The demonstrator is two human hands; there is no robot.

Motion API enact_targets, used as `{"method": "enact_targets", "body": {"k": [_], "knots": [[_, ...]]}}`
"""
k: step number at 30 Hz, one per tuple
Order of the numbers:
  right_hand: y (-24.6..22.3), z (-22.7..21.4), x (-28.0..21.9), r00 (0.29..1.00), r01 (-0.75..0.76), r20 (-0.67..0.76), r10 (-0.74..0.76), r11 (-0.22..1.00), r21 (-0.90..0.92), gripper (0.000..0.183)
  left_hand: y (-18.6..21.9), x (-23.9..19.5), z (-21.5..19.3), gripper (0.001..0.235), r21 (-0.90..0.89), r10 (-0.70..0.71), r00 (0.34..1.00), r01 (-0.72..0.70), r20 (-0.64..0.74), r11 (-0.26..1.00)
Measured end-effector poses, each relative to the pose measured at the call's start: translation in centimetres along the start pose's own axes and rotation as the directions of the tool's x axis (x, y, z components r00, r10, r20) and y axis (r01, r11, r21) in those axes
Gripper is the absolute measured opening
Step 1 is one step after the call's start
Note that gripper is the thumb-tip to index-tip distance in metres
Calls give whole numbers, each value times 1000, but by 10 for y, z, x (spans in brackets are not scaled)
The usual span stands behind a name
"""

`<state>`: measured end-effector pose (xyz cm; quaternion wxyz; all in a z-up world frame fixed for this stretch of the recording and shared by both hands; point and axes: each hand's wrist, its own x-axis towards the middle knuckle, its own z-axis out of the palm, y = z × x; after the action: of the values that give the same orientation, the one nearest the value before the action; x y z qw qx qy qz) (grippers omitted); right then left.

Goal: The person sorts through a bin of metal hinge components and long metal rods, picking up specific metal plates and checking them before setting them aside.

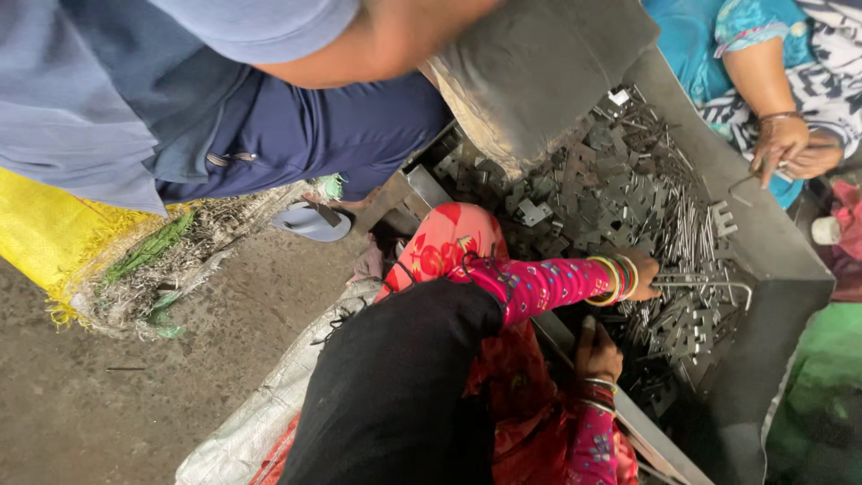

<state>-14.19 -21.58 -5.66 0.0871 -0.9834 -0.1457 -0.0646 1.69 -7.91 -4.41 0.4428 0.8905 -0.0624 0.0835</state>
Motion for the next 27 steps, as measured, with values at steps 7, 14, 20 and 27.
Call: {"method": "enact_targets", "body": {"k": [7, 14, 20, 27], "knots": [[-12, -7, -7, 1000, 0, -28, 0, 1000, -8, 43, 3, -10, -12, 51, 57, 20, 988, -29, 156, 998], [-23, -12, -11, 995, 40, -93, -42, 999, -23, 39, 9, -22, -26, 52, 67, 72, 988, -82, 139, 994], [-22, -18, -14, 999, 44, -30, -43, 997, 61, 39, 6, -20, -24, 48, 95, 103, 983, -118, 150, 988], [-25, -14, -16, 993, 78, -94, -75, 997, 27, 37, -12, -18, 3, 50, 73, 74, 992, -82, 104, 994]]}}
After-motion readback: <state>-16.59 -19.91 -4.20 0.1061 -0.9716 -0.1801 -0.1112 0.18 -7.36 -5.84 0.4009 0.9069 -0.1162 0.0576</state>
